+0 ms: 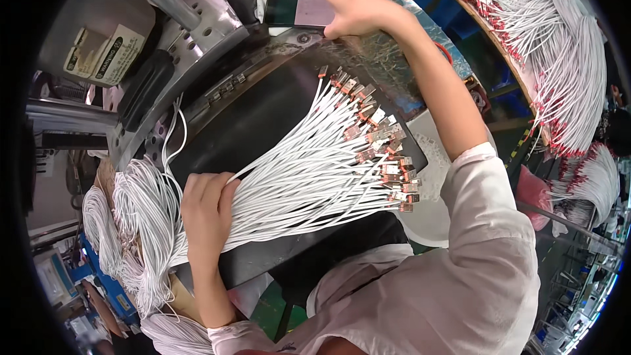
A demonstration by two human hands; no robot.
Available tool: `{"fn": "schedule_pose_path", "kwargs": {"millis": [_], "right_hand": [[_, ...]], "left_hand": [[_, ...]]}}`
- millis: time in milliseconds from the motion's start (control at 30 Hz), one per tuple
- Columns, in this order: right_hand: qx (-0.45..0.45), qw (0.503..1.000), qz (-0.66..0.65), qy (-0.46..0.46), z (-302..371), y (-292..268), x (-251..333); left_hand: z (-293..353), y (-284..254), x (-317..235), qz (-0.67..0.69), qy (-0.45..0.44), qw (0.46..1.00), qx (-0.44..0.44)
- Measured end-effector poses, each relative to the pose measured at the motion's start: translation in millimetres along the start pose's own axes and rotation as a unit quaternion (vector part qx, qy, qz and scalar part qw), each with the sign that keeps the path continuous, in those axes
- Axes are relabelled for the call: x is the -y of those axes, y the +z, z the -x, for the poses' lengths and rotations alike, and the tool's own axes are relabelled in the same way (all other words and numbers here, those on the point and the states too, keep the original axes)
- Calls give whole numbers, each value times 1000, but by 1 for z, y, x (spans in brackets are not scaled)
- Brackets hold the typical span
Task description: The person inserts cable ends into a metal fixture by hand, places the fixture into a press machine to mold the connectors, and removes the processed cables.
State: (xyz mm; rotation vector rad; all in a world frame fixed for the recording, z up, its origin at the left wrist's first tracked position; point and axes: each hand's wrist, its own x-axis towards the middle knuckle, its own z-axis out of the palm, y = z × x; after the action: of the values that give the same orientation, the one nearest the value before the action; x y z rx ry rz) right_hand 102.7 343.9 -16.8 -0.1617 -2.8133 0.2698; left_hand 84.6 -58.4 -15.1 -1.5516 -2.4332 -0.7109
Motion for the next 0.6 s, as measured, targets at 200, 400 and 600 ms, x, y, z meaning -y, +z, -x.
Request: {"fn": "schedule_pose_path", "kwargs": {"millis": [200,400,600], "right_hand": [[127,940,-244,-202,52,-54,122],[307,924,-152,-169,61,-57,135],[292,926,-124,-205,63,-53,107]], "left_hand": [[5,-3,-1,-46,16,998,-32],[6,-15,-8,102,-164,966,-171],[-8,-7,-11,30,-79,993,85]]}}
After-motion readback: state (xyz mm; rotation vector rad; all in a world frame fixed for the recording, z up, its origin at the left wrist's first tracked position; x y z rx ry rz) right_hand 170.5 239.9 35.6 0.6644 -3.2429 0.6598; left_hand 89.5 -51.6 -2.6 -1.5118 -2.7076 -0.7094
